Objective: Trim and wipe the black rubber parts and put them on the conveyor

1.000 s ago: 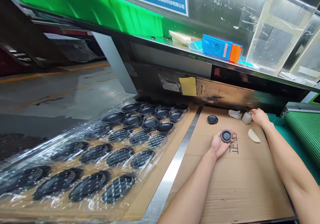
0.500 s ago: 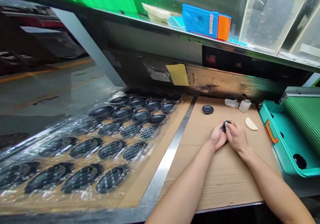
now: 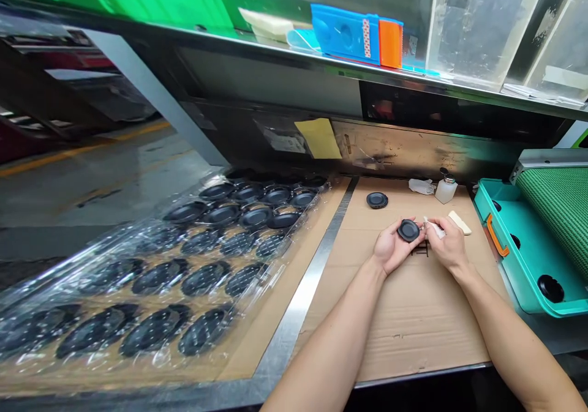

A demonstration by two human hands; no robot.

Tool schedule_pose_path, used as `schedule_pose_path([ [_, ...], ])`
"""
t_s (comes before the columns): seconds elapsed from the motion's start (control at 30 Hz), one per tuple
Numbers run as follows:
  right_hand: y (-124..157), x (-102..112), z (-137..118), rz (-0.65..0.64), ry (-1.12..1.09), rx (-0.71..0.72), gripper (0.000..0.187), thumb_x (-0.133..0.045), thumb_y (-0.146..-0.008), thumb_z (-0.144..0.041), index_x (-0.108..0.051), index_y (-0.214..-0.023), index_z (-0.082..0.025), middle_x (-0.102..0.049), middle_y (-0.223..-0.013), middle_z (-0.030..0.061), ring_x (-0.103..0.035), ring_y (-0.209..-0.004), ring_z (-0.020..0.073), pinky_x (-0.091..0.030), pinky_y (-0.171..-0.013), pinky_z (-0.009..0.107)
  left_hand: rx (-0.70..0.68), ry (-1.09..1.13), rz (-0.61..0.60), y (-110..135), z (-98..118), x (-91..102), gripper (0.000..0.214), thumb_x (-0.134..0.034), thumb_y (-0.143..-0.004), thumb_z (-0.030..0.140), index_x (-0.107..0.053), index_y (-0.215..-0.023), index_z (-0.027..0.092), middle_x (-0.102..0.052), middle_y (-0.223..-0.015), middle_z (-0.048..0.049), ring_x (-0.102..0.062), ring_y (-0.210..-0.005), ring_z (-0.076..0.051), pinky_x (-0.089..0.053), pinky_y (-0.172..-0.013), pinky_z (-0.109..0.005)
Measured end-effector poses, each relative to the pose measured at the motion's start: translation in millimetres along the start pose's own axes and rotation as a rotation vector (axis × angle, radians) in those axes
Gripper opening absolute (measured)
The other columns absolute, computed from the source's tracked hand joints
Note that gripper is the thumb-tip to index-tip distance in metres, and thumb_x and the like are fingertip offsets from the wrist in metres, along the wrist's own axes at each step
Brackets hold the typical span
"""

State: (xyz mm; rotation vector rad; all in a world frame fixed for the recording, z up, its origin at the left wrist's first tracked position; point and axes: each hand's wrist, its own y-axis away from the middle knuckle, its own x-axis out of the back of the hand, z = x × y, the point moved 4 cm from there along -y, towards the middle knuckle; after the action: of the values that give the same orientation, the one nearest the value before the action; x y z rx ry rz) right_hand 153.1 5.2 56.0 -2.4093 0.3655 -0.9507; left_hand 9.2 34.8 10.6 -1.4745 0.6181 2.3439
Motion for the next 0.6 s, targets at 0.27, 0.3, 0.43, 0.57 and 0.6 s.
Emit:
schedule_pose_path([
  [0.27, 2, -9, 6, -0.166, -0.178, -0.152, 0.016, -0.06, -0.09, -0.035, -0.066, -0.094, -0.021, -0.073, -0.078, 0.0017, -0.068, -0.077, 0.0177, -0.051, -0.074, 0.028, 0.234, -0.259, 0.091, 0, -6, 5.9, 0.074, -0.017, -0.101, 0.063, -0.064, -0.09, 0.006, -0.066, -0.065, -0.014, -0.059, -0.042, -0.013, -0.044, -0.035, -0.018],
  [0.3, 3, -11, 7, -0.215, -0.202, -0.158, 0.016, -0.058, -0.09, -0.034, -0.065, -0.096, -0.021, -0.073, -0.075, 0.0006, -0.068, -0.074, 0.0169, -0.05, -0.073, 0.028, 0.228, -0.285, 0.096, 0, -6, 5.8, 0.076, -0.014, -0.101, 0.063, -0.063, -0.088, 0.007, -0.066, -0.063, -0.0133, -0.058, -0.041, -0.013, -0.043, -0.034, -0.018],
  [0.43, 4, -18, 8, -0.318, -0.166, -0.116, 0.021, -0.055, -0.092, -0.031, -0.067, -0.106, -0.02, -0.072, -0.08, 0.0011, -0.066, -0.07, 0.0152, -0.05, -0.072, 0.027, 0.204, -0.421, 0.076, 1, -12, 1.6, 0.076, -0.012, -0.101, 0.062, -0.063, -0.082, 0.01, -0.064, -0.059, -0.0105, -0.058, -0.039, -0.014, -0.039, -0.032, -0.019],
  [0.57, 3, -18, 7, -0.293, -0.023, 0.016, 0.02, -0.056, -0.092, -0.029, -0.073, -0.1, -0.021, -0.071, -0.094, 0.0051, -0.065, -0.083, 0.0171, -0.048, -0.078, 0.028, 0.161, -0.575, 0.077, 4, -17, -2.5, 0.075, -0.018, -0.1, 0.065, -0.064, -0.076, 0.01, -0.063, -0.057, -0.0089, -0.059, -0.039, -0.014, -0.041, -0.035, -0.02],
  [0.6, 3, -17, 7, -0.289, 0.0, 0.043, 0.02, -0.057, -0.092, -0.028, -0.073, -0.099, -0.02, -0.071, -0.094, 0.0054, -0.065, -0.085, 0.0176, -0.048, -0.079, 0.028, 0.151, -0.612, 0.085, 5, -18, -2.7, 0.076, -0.019, -0.1, 0.067, -0.064, -0.074, 0.011, -0.062, -0.057, -0.0087, -0.058, -0.039, -0.014, -0.041, -0.035, -0.02],
])
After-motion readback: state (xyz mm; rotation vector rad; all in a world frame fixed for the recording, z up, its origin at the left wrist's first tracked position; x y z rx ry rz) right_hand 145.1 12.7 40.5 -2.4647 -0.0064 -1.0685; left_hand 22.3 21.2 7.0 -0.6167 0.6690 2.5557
